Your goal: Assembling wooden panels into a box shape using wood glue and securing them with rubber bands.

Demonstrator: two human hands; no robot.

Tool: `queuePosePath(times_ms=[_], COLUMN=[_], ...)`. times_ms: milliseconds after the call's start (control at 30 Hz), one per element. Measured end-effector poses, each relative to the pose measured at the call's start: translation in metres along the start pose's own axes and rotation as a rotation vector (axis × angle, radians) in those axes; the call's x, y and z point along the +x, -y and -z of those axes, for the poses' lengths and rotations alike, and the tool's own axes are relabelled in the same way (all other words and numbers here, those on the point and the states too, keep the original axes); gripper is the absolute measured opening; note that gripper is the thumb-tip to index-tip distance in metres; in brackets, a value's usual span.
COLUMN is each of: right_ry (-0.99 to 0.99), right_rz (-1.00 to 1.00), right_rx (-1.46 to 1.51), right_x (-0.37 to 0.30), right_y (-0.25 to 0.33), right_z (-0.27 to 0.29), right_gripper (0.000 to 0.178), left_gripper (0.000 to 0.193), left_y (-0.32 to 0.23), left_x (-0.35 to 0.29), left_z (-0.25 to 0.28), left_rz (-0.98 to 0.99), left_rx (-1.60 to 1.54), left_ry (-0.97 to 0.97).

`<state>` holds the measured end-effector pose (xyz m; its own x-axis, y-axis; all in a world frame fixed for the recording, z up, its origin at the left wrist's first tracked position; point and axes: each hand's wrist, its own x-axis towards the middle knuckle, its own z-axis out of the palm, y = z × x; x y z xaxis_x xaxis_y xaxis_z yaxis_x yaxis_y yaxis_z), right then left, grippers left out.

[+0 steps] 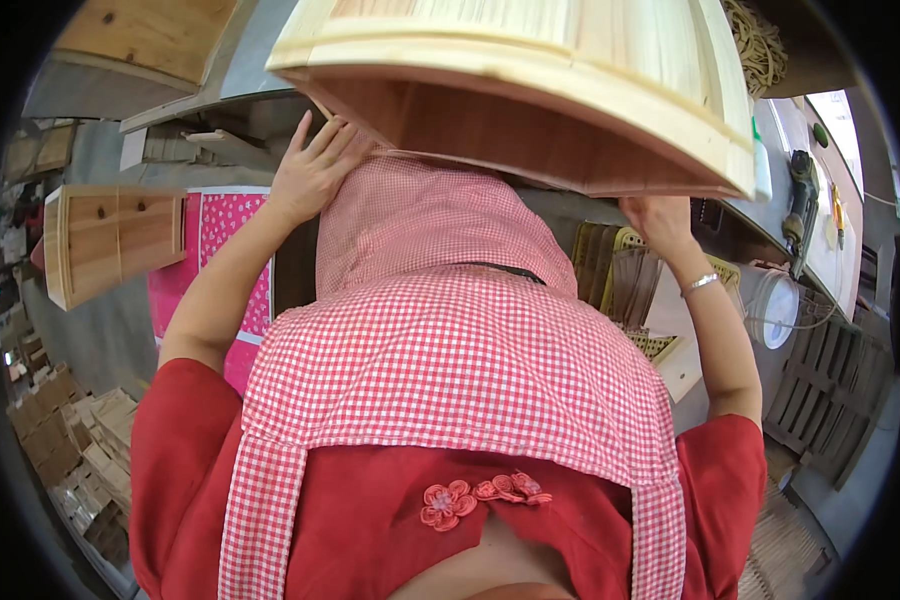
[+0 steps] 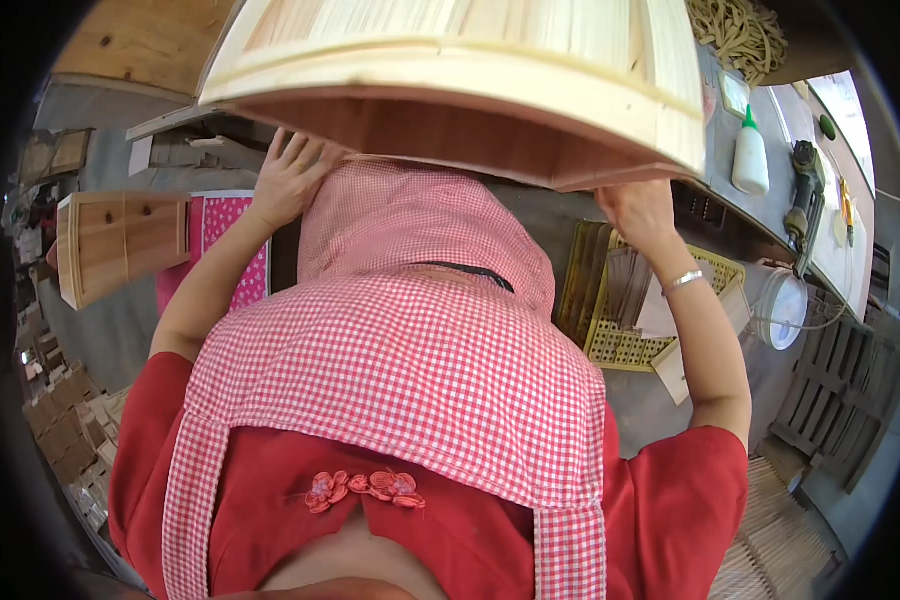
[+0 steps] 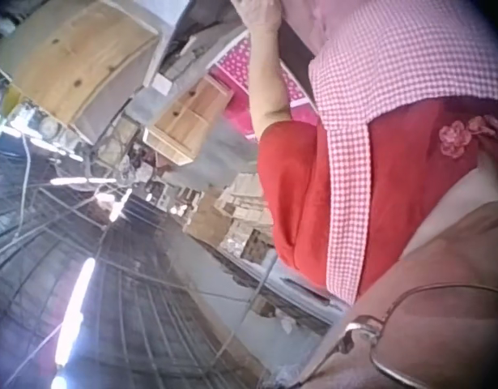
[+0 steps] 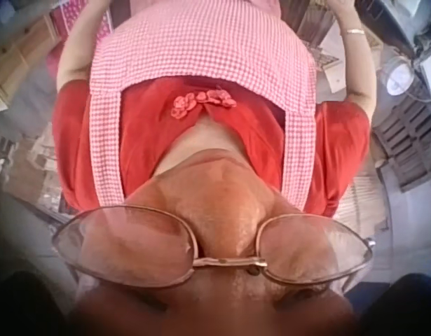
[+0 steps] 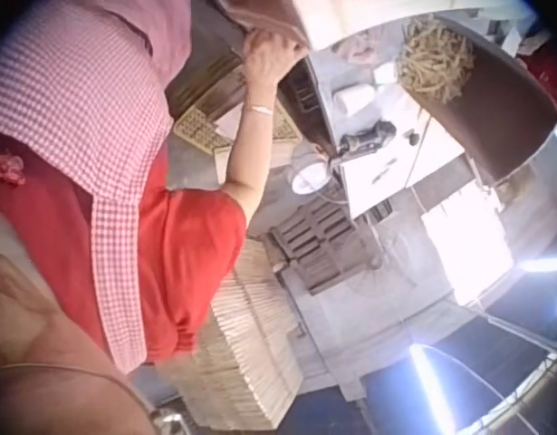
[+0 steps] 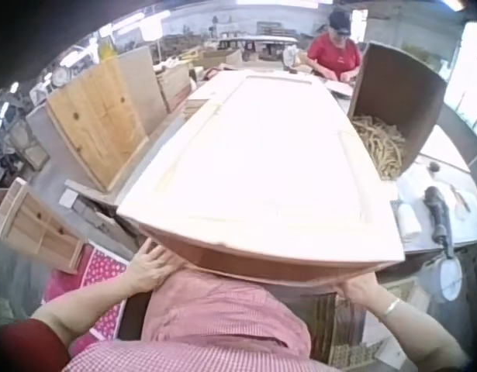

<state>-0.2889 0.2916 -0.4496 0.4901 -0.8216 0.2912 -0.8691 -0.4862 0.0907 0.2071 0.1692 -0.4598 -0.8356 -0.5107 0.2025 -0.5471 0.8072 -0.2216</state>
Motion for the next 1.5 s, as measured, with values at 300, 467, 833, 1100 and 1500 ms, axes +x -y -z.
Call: queuePosePath(times_ms=[300, 467, 833, 1100, 1500], right_ry=[-0.208, -0.26, -0.365, -0.481, -0.199], right_rz=[-0.021, -0.001, 0.017, -0.67, -0.588], right_rx=[-0.014, 0.006, 0.355, 0.652, 0.553], right_x=[0.025, 0.028, 0.029, 0.118, 0.254], right_y=[0.008, 0.025, 0.035, -0.085, -0.152], right_z=[0.019, 0.04, 0.091, 0.13, 0.093], right_gripper=[0.021, 0.016, 0.016, 0.038, 0.053], left_gripper=[0.053, 0.052, 0.046, 0.049, 0.05], left_y=[0.009, 0.0, -0.001, 0.105, 0.13], left_x=[0.003, 0.001, 0.009, 0.13, 0.344], left_z=[0.011, 0.023, 0.08, 0.112, 0.079], left_rz=[0.009, 0.014, -0.078, 0.928, 0.46], left_rx=[0.143, 0.181, -0.196, -1.3, -0.615], left_ry=[-0.072, -0.062, -0.097, -0.268, 0.277])
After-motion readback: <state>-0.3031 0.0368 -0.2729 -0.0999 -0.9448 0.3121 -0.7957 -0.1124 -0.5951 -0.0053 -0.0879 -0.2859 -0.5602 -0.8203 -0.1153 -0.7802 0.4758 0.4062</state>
